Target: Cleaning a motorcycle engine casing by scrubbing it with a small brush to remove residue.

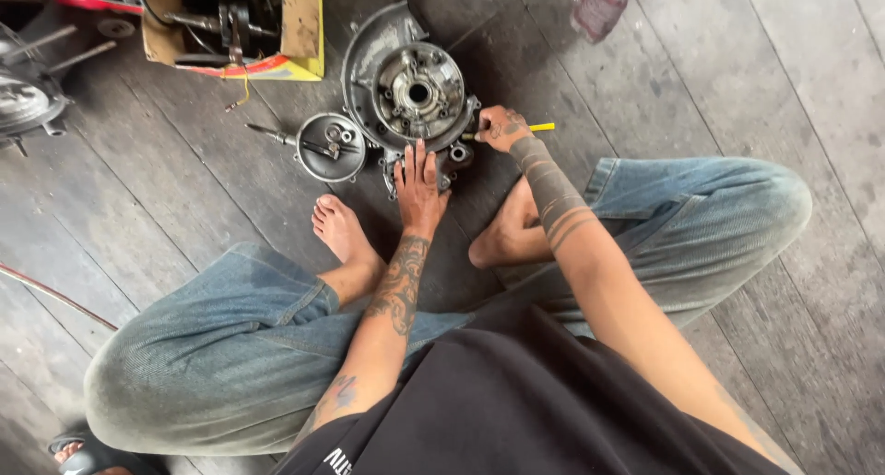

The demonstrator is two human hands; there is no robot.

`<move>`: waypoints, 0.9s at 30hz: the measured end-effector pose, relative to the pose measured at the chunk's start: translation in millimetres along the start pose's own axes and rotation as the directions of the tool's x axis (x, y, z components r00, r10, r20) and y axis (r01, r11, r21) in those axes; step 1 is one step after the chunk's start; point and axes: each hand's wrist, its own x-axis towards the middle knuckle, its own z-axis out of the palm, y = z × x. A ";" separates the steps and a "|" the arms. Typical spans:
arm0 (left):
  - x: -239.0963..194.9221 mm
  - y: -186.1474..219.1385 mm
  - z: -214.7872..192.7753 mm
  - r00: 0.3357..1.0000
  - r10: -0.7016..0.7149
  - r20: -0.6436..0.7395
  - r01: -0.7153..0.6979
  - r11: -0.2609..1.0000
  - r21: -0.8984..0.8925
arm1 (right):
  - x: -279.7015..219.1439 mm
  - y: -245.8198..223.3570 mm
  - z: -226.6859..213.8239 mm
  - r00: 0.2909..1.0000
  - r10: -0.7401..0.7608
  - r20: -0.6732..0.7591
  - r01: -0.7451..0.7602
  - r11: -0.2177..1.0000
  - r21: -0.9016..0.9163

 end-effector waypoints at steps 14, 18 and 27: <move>-11.0 0.4 9.1 0.999 -0.005 0.033 0.004 0.999 0.053 | -69.5 -30.7 -7.1 0.992 -0.110 -0.060 0.089 0.955 -0.282; -6.8 -2.0 11.1 0.999 -0.008 0.034 0.006 0.998 0.062 | -93.2 -71.8 2.7 0.992 0.116 -0.045 -0.120 0.988 -0.094; -9.6 -1.0 7.7 1.000 0.013 0.006 -0.013 0.999 0.048 | -90.6 -81.4 7.7 0.861 0.508 0.009 -0.382 0.636 0.670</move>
